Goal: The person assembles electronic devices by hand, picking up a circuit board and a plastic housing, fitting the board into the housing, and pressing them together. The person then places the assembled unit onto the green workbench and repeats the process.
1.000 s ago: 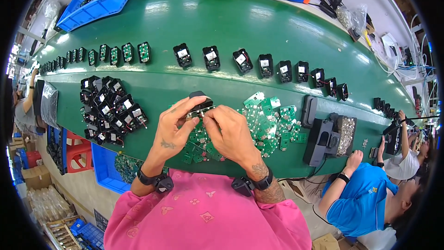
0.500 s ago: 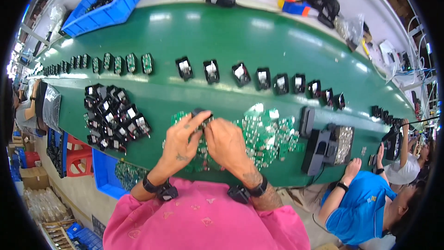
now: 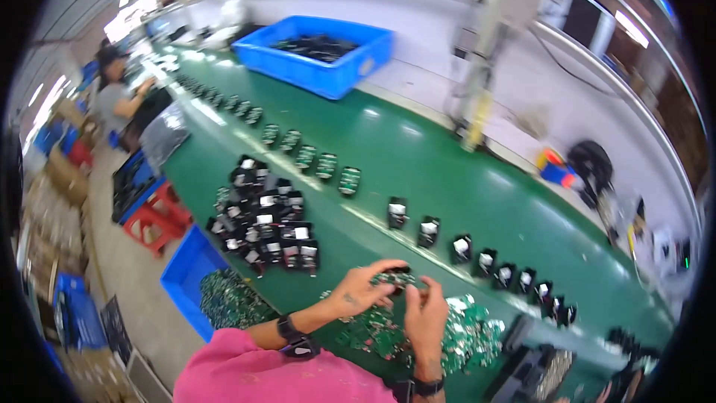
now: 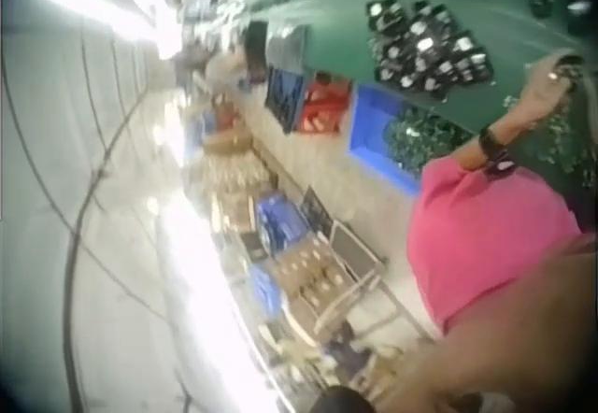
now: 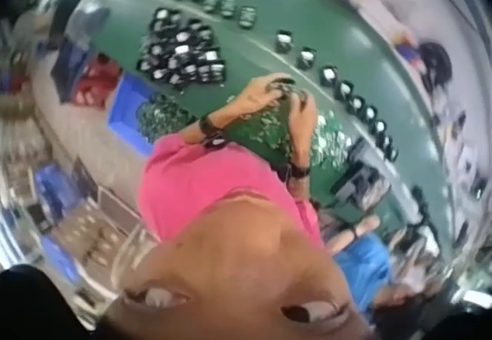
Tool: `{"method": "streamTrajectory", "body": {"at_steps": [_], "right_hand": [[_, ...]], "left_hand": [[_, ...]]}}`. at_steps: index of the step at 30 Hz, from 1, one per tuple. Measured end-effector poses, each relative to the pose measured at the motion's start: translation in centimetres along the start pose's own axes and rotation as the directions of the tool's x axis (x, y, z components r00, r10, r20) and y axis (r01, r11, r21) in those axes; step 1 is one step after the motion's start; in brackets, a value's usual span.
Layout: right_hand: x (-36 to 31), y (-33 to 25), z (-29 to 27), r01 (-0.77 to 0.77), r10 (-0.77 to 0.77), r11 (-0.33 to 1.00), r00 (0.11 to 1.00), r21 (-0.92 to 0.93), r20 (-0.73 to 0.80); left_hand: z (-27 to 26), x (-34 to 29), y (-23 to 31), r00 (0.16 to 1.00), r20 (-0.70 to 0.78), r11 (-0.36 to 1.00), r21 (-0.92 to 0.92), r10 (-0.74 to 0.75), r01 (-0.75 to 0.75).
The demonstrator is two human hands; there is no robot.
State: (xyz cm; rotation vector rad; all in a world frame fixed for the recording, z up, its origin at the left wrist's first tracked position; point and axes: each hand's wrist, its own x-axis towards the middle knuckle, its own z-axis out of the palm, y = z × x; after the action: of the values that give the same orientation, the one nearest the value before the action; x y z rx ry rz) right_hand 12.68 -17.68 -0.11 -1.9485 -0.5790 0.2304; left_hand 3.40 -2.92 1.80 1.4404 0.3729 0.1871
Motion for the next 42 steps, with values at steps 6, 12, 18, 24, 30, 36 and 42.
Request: {"method": "streamTrajectory", "body": {"at_steps": [6,12,18,24,30,36,42], "right_hand": [[0.3,0.9,0.1,-0.139,0.115,0.972,0.984,0.189,0.134],[-0.7,0.2,1.7,0.094,-0.106,0.959,0.994,0.266,0.031],[-0.1,0.8,0.6,-0.050,0.036,0.936,0.998,0.348,0.045],[0.6,1.5,-0.8,-0.073,0.008,0.959,0.972,0.275,0.233],[-0.3,1.1,-1.0,-0.054,-0.016,0.963,0.966,0.264,0.257],[-0.9,1.2,-1.7,0.015,-0.033,0.988,0.993,0.150,0.115],[-0.4,-1.3,-1.1,0.050,-0.045,0.998,0.993,-0.042,0.108]], "left_hand": [[-0.5,-0.3,0.0,0.991,0.046,0.985,0.113,0.123,-0.128],[0.8,-0.3,-1.3,0.983,-0.011,0.933,0.318,0.182,-0.169],[0.6,-0.5,-1.4,0.942,-0.007,0.897,0.309,0.336,-0.317],[1.1,0.5,-2.4,0.917,-0.002,0.852,0.369,0.400,-0.371],[2.2,0.3,-3.3,0.894,-0.081,0.856,0.337,0.441,-0.392],[2.9,-0.3,-1.6,0.971,-0.053,0.929,0.307,0.233,-0.207],[1.2,-0.1,-1.6,0.945,-0.031,0.891,0.344,0.324,-0.295]]}}
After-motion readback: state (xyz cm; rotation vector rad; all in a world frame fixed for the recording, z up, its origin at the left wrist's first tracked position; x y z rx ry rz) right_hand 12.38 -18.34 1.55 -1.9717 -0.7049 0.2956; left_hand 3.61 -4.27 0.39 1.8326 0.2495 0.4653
